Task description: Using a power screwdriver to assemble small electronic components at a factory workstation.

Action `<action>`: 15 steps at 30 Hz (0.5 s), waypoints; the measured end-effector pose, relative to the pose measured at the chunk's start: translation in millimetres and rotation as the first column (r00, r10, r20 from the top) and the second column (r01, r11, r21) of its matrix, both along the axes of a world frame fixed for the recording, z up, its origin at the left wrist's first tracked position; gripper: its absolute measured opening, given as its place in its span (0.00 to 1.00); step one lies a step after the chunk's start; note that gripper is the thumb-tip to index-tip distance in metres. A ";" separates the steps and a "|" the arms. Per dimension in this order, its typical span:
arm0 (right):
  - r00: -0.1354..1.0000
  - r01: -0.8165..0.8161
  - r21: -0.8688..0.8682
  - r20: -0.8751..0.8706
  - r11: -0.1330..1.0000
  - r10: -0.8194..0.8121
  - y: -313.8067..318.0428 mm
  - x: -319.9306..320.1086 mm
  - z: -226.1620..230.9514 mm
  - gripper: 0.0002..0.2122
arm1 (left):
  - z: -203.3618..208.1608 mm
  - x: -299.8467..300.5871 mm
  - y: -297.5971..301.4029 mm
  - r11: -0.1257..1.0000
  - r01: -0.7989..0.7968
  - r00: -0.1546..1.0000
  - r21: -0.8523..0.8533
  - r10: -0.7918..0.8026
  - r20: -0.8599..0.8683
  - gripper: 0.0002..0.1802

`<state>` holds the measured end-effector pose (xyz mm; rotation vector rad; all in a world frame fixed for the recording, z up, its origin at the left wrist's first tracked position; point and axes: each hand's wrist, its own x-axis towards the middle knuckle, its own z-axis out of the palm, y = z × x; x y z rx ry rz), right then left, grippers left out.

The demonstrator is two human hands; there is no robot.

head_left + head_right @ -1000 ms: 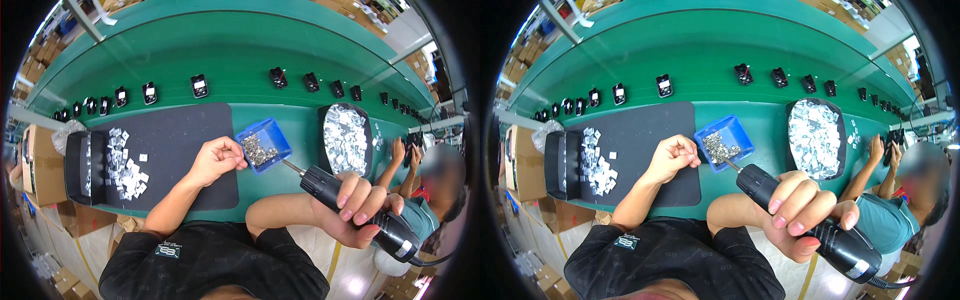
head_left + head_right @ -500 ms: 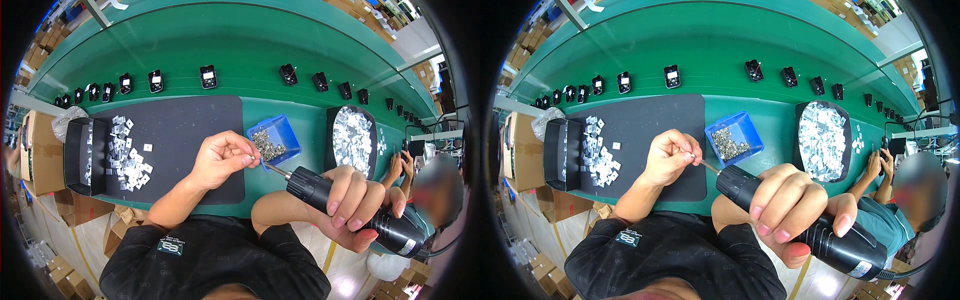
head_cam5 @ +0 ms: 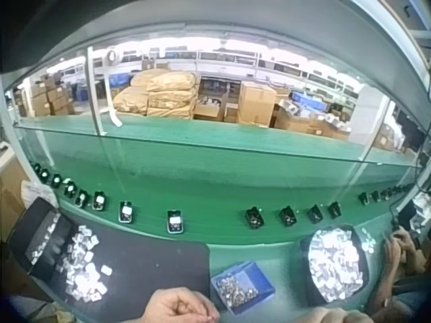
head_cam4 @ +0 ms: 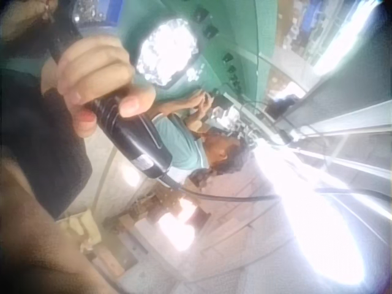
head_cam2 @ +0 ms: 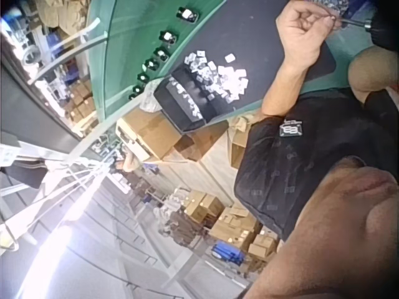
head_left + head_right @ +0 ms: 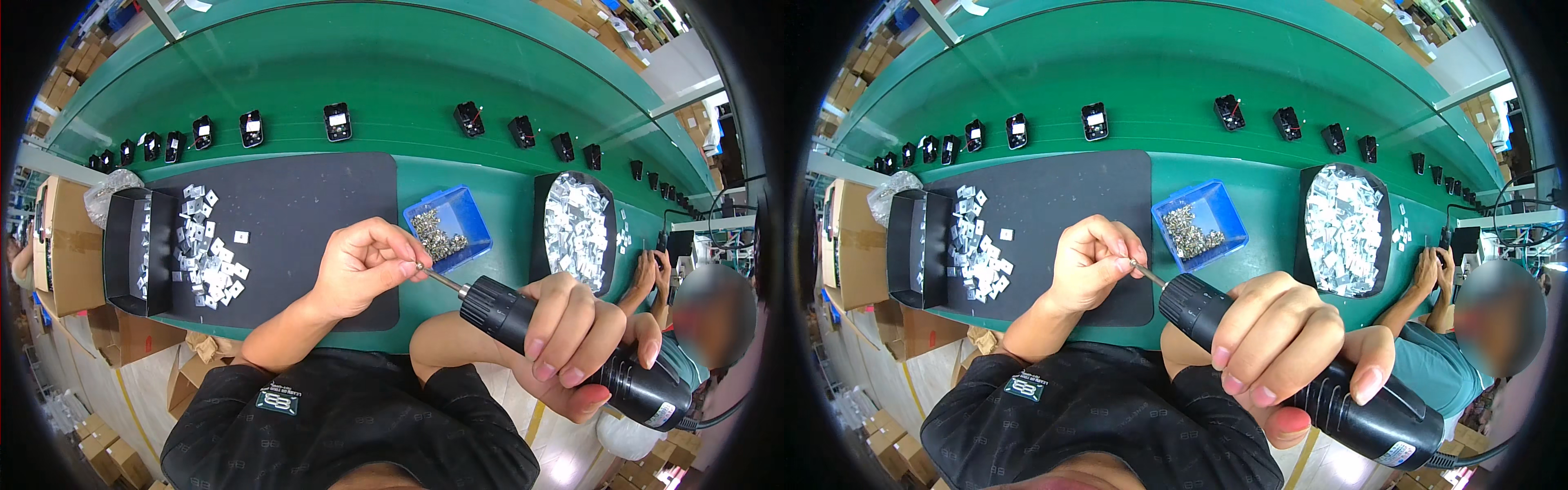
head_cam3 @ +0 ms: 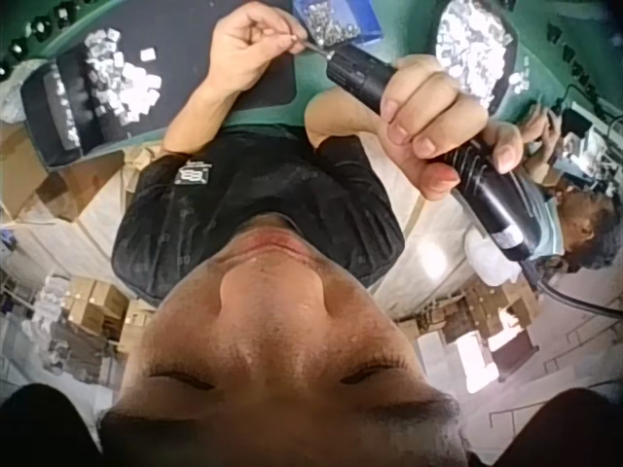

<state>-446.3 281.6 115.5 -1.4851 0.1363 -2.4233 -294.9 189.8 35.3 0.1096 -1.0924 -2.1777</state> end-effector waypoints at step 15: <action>0.998 0.036 0.043 0.049 0.998 -0.038 -1.8 2.2 1.2 0.23 | 0.1 -1.1 3.0 1.000 -0.004 0.999 -0.003 0.004 0.053 0.05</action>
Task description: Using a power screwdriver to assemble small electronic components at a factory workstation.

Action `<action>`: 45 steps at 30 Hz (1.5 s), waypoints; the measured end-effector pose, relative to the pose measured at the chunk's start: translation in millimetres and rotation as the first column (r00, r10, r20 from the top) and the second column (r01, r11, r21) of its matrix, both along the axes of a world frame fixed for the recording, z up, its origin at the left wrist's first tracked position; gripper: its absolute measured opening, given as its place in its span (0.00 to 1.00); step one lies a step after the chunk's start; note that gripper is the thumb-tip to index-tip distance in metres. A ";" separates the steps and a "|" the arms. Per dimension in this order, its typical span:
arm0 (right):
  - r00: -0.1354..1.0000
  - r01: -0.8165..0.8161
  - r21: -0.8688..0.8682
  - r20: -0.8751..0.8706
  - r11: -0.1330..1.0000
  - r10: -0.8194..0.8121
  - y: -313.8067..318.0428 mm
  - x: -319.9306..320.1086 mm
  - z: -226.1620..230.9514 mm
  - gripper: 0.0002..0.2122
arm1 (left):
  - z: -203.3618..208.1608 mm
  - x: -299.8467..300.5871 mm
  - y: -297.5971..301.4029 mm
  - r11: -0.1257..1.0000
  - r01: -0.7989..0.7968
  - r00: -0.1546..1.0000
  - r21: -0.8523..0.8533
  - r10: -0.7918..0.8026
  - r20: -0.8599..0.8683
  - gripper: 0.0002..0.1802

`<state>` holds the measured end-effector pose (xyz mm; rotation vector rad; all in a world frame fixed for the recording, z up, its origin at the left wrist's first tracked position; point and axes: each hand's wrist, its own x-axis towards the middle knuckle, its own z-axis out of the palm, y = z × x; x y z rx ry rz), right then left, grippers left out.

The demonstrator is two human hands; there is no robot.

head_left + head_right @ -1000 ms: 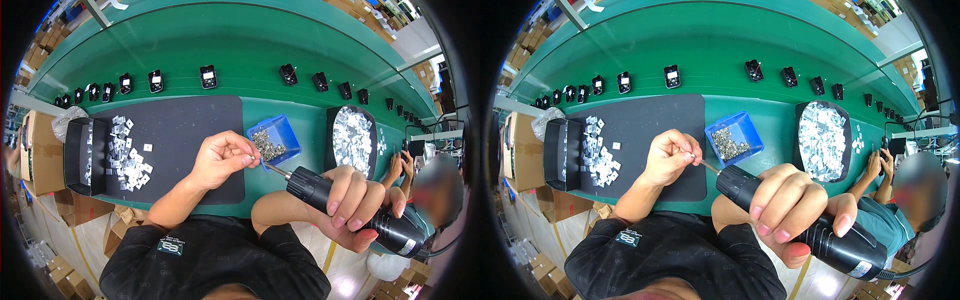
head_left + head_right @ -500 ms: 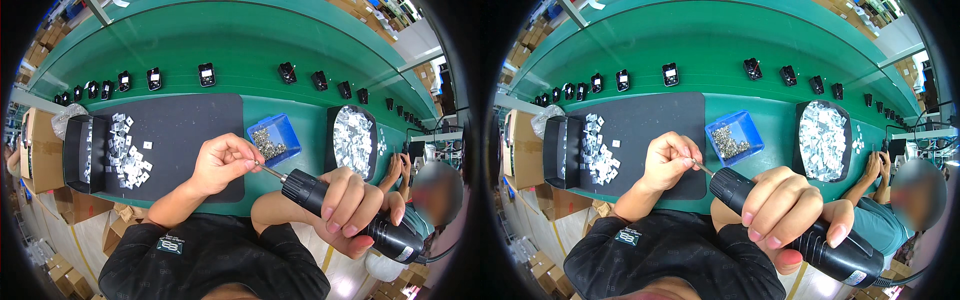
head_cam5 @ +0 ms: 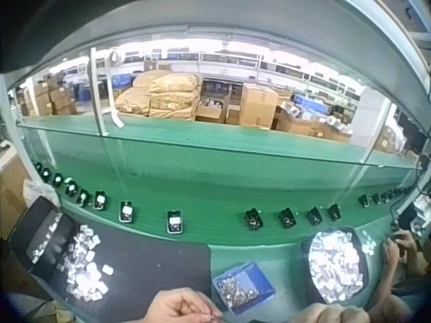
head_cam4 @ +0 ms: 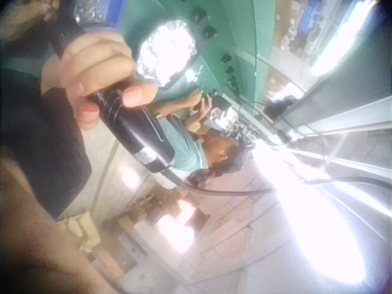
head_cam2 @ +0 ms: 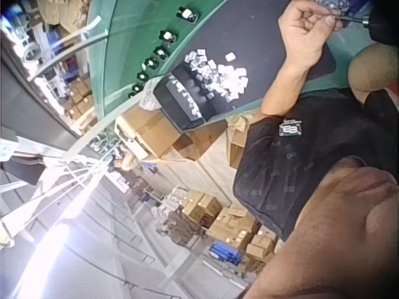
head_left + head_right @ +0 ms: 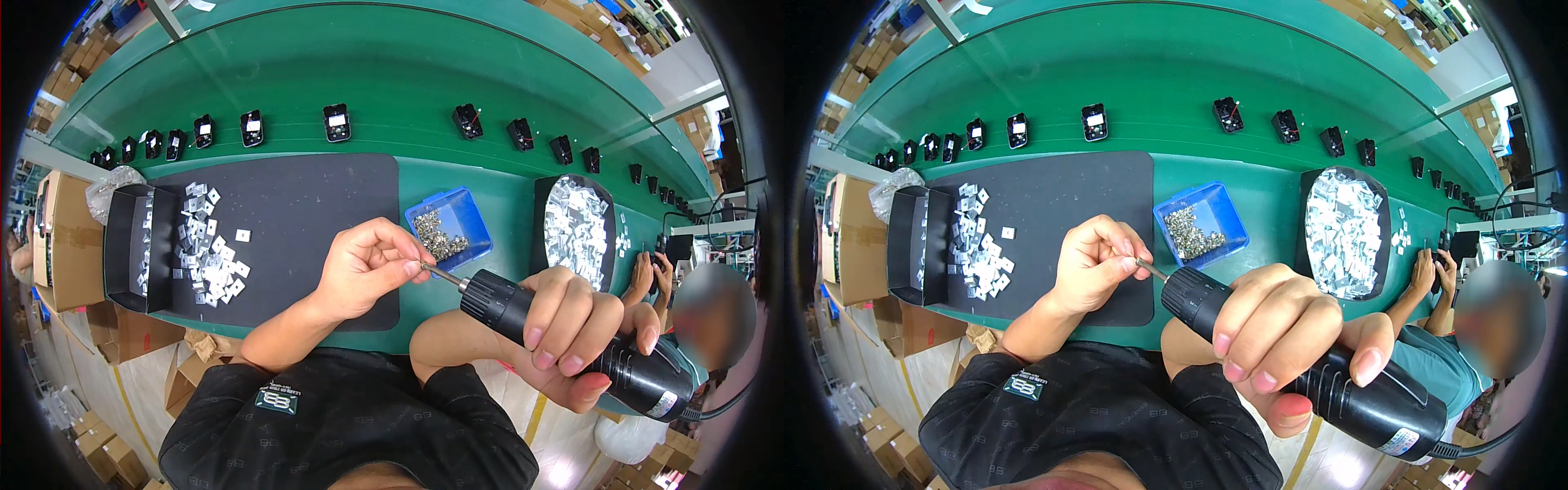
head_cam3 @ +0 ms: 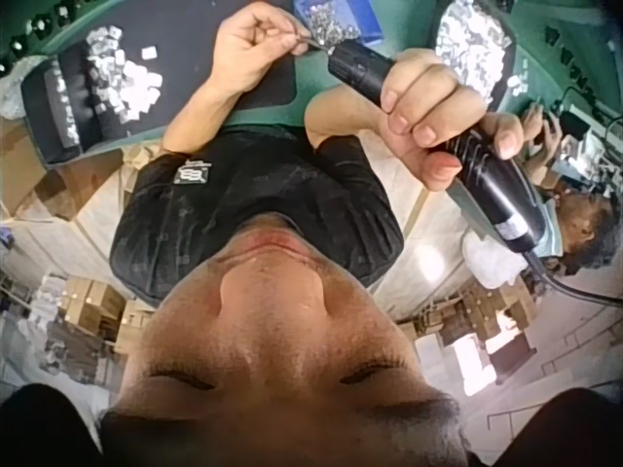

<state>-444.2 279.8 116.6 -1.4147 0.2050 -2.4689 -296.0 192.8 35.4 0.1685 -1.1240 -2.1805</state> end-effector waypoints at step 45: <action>0.941 -0.316 -0.180 -0.181 0.932 0.284 -22.5 -11.9 -3.9 0.15 | 14.3 13.7 1.3 0.952 -0.187 0.973 -0.241 0.214 0.092 0.08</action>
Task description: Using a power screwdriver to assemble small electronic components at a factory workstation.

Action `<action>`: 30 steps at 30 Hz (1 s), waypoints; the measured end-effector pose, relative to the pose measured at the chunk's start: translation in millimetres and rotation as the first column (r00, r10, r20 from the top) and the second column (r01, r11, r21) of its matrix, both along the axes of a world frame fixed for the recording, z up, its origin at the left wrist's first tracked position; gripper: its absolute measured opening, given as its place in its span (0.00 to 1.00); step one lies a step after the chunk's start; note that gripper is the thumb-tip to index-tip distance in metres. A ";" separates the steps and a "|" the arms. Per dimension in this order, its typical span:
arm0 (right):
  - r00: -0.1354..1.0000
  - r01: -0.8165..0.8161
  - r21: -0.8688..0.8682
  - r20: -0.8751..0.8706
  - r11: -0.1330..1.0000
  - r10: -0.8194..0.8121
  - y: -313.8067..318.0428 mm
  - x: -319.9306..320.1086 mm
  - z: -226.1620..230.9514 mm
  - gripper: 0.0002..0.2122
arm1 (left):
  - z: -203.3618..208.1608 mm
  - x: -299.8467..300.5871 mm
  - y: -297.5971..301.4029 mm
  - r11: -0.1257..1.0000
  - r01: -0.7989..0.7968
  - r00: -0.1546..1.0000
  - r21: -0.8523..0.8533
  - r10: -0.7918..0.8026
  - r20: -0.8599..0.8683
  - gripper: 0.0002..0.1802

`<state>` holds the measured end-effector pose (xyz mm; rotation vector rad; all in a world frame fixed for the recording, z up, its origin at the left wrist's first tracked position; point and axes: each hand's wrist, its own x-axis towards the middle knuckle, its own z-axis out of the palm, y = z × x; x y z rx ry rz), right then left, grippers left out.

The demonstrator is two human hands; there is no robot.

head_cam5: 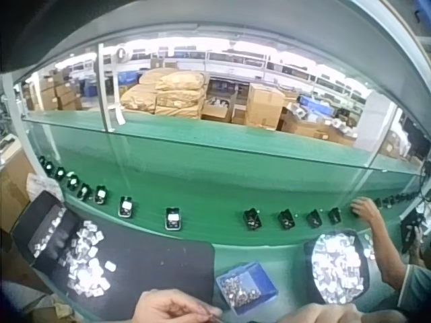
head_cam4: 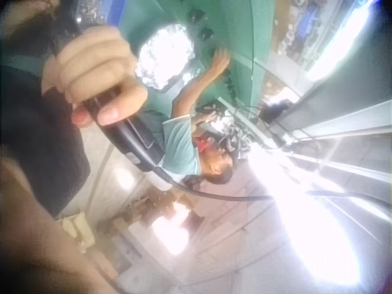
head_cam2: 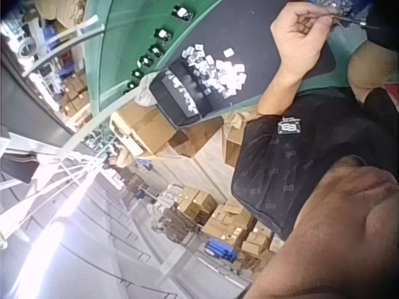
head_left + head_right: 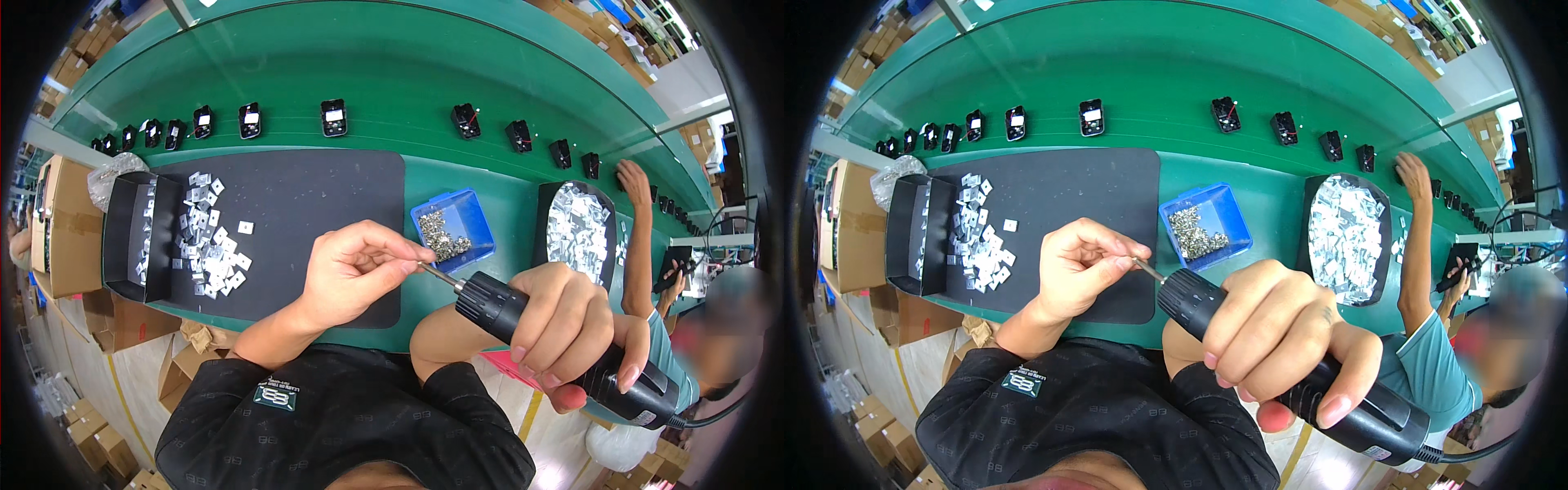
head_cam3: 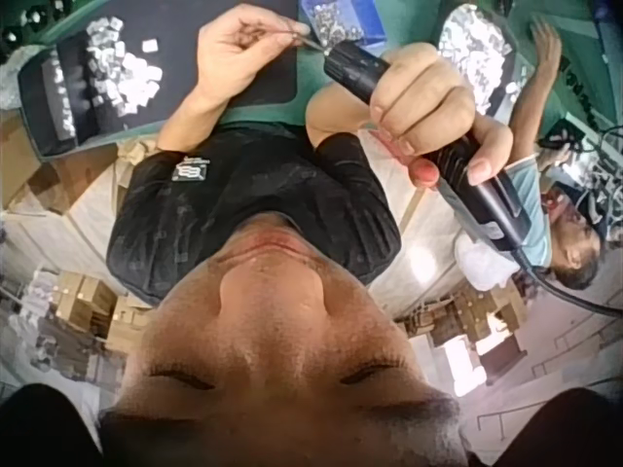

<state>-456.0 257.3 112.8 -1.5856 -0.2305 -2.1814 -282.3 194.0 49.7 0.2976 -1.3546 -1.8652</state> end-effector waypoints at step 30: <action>0.952 0.213 0.121 0.199 0.969 -0.234 22.9 -13.3 1.8 0.19 | -43.1 152.7 -83.7 0.628 -0.038 0.369 -0.777 0.732 0.574 0.12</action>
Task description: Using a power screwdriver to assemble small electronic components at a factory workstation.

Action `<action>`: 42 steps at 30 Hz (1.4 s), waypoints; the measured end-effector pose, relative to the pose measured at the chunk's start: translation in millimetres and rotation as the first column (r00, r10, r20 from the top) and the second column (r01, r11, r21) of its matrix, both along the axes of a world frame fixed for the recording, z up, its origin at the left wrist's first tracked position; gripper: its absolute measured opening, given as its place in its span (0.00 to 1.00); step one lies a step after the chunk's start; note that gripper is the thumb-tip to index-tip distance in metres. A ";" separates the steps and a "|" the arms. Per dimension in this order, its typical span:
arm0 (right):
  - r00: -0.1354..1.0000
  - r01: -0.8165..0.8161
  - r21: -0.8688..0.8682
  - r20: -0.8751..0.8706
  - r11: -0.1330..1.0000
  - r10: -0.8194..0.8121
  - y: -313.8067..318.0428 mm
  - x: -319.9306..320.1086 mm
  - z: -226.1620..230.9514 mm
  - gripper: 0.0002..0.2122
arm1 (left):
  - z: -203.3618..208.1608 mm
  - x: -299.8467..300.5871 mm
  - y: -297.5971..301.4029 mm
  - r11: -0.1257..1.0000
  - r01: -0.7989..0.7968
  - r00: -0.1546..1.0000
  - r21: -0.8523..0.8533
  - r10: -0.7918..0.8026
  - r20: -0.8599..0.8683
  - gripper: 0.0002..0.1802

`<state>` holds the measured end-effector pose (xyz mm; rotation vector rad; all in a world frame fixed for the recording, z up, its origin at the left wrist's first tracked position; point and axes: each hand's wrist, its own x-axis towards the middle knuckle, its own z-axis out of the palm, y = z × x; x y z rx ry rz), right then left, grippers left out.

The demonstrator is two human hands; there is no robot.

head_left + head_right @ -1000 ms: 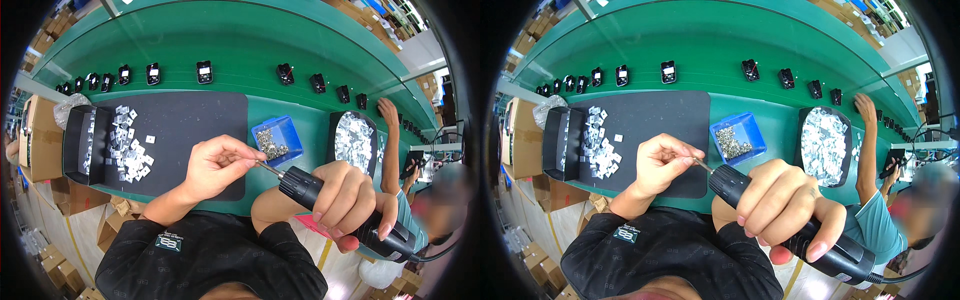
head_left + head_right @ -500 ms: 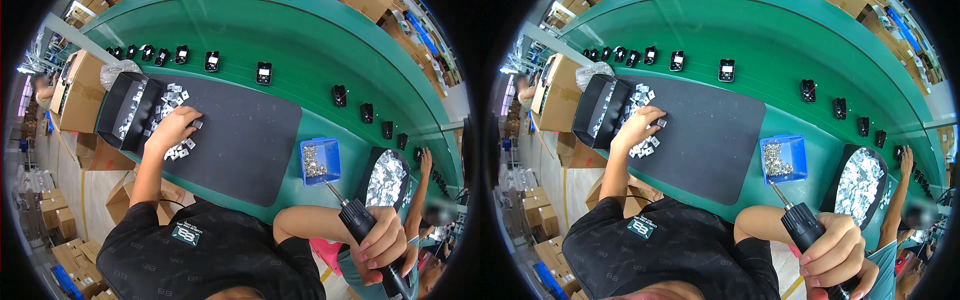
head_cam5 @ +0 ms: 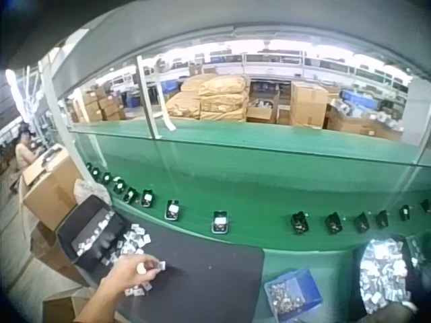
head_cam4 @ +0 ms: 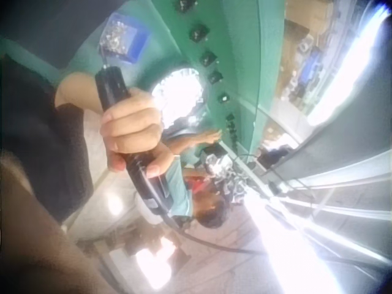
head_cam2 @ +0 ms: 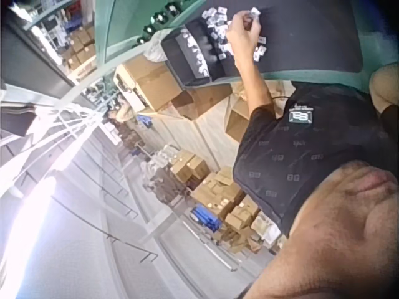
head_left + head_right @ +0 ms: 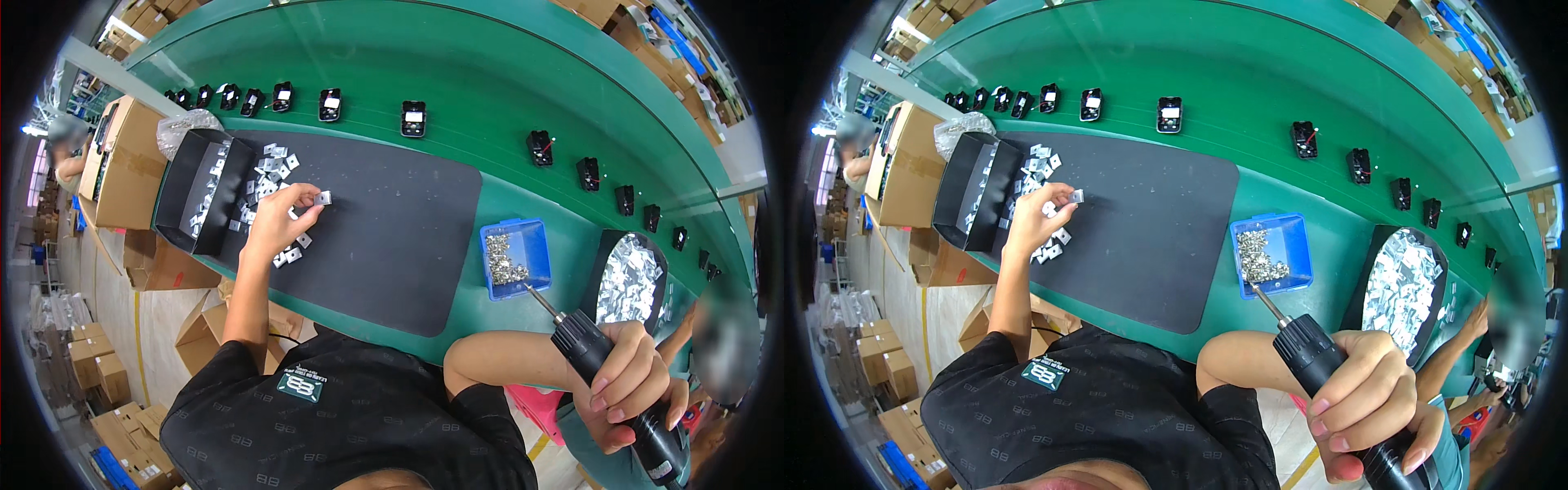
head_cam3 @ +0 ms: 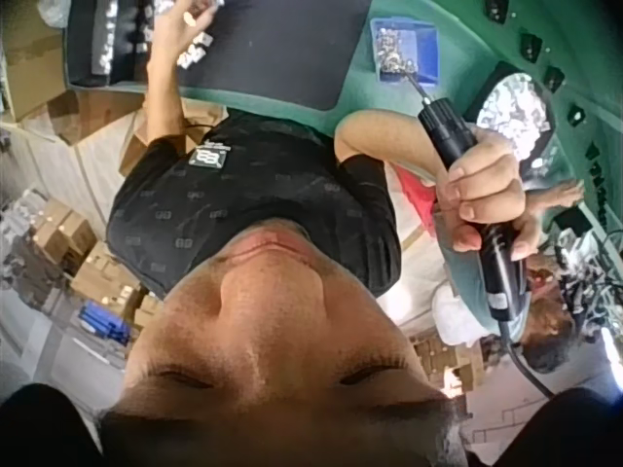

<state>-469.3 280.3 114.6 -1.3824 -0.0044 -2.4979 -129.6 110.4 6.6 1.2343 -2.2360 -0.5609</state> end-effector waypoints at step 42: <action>0.995 -0.018 0.048 -0.102 0.999 0.023 12.6 -37.0 -15.3 0.18 | -82.3 -330.9 -84.1 0.999 0.034 0.898 0.030 -0.017 -0.440 0.06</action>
